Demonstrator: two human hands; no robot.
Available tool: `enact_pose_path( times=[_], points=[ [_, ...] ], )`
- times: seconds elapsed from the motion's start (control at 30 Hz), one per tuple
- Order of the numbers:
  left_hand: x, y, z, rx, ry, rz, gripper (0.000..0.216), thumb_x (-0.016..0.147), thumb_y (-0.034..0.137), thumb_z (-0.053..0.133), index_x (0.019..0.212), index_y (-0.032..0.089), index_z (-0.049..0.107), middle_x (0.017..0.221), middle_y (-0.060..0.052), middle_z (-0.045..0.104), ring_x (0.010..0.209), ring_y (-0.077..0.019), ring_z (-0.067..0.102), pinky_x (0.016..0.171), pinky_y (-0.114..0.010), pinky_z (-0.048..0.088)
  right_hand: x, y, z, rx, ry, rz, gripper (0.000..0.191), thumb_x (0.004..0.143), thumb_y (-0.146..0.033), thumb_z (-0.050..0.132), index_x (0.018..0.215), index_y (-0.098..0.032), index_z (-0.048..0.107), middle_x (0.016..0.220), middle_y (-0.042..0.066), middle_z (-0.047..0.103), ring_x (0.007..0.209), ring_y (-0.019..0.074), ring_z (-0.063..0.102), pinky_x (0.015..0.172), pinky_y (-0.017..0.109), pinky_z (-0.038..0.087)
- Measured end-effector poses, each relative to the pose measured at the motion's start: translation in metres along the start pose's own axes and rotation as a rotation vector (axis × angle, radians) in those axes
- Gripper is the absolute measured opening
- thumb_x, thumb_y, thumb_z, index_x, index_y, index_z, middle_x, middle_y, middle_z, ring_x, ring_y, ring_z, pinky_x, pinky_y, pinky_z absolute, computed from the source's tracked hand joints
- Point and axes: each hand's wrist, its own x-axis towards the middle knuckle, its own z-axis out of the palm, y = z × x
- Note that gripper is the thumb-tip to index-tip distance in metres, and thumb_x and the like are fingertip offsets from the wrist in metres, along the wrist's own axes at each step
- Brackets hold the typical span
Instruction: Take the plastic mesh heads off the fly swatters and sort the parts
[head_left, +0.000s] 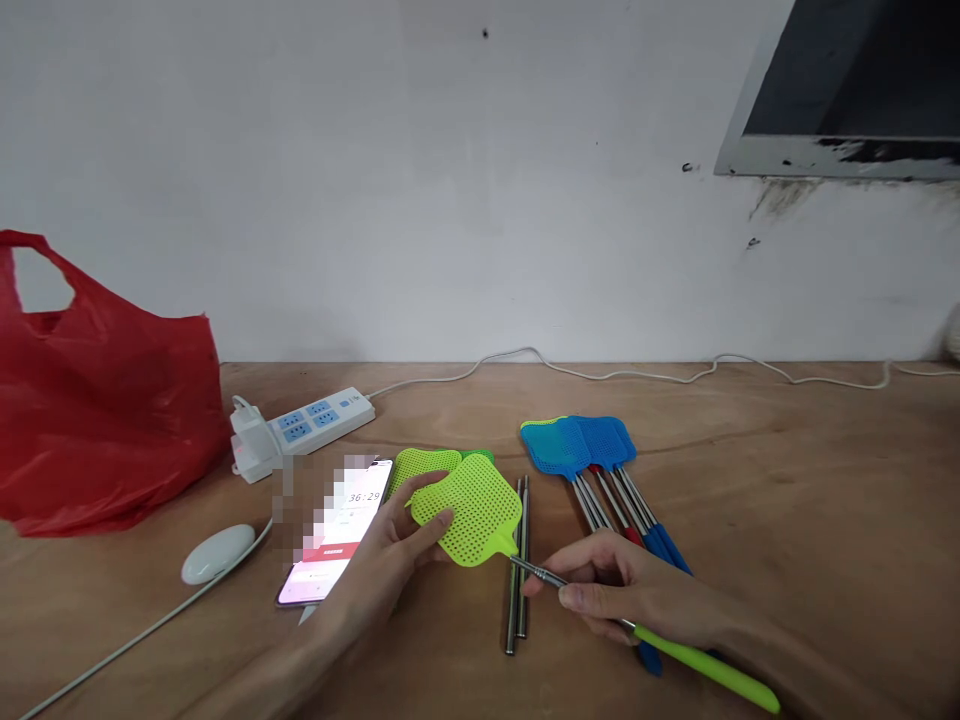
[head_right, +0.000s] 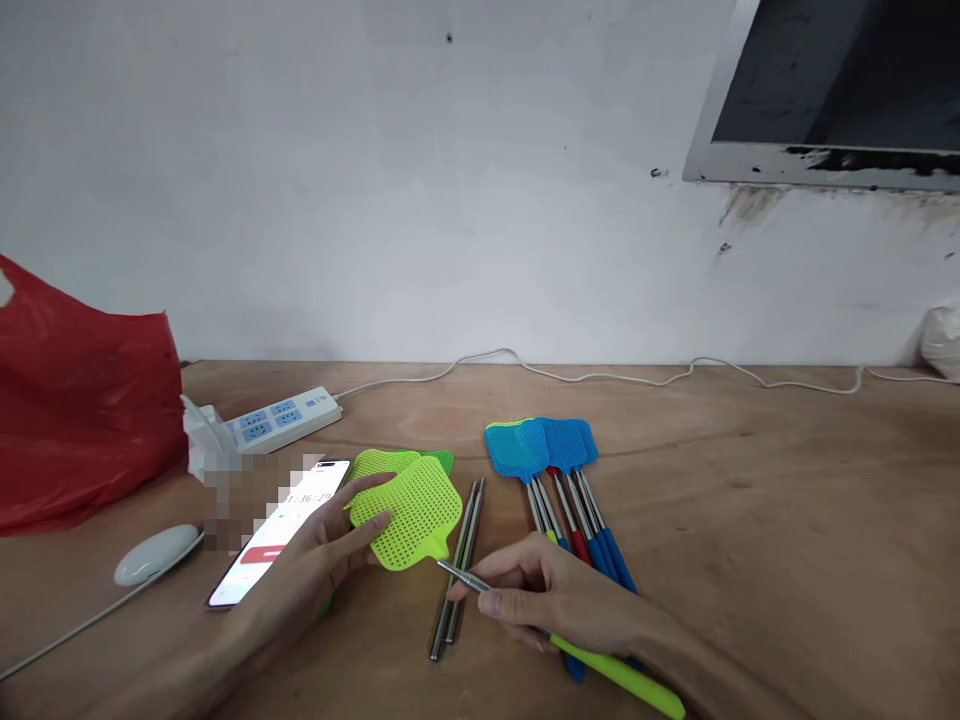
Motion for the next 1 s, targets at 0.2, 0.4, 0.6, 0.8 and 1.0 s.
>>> enact_pose_path(
  times=[0.2,0.4,0.6,0.8,1.0],
  points=[
    [-0.001,-0.001,0.0,-0.062,0.013,-0.032,0.068,0.079,0.033,0.082,0.137,0.022,0.048,0.119,-0.009,0.071,0.105,-0.0275,0.07,0.083,-0.034,0.059,0.0,-0.001,-0.001,0.002,0.012,-0.013,0.043,0.088,-0.048,0.064,0.113,-0.015,0.075,0.048,-0.008,0.043,0.04,0.0051,0.031,0.042,0.02,0.025],
    [-0.001,0.0,0.002,-0.1,0.069,-0.06,0.065,0.079,0.025,0.081,0.136,0.021,0.049,0.118,-0.009,0.071,0.104,-0.0267,0.071,0.081,-0.033,0.06,0.0,0.002,-0.004,-0.006,0.014,-0.021,0.044,0.089,-0.048,0.064,0.114,-0.014,0.074,0.048,-0.008,0.044,0.039,0.0055,0.032,0.041,0.02,0.025],
    [-0.002,0.002,0.002,-0.111,0.062,-0.072,0.071,0.081,0.024,0.079,0.141,0.023,0.041,0.119,-0.009,0.071,0.102,-0.0252,0.071,0.081,-0.032,0.06,0.001,0.001,-0.004,-0.004,0.037,-0.022,0.042,0.09,-0.048,0.063,0.112,-0.014,0.075,0.046,-0.008,0.044,0.038,0.0052,0.031,0.041,0.02,0.025],
    [-0.001,-0.004,0.001,-0.051,0.04,-0.005,0.075,0.081,0.032,0.078,0.142,0.025,0.036,0.118,-0.007,0.069,0.103,-0.0255,0.07,0.081,-0.034,0.059,0.003,0.004,-0.003,-0.026,0.101,0.006,0.044,0.089,-0.049,0.062,0.11,-0.013,0.074,0.045,-0.008,0.043,0.036,0.0048,0.03,0.039,0.02,0.022],
    [-0.003,-0.009,0.001,0.124,0.089,0.087,0.067,0.086,0.044,0.072,0.14,0.028,0.035,0.12,-0.005,0.065,0.104,-0.0266,0.067,0.081,-0.036,0.057,0.004,0.004,-0.001,-0.061,0.147,0.015,0.046,0.092,-0.049,0.059,0.115,-0.011,0.072,0.047,-0.008,0.046,0.038,0.0048,0.031,0.041,0.02,0.023]
  ],
)
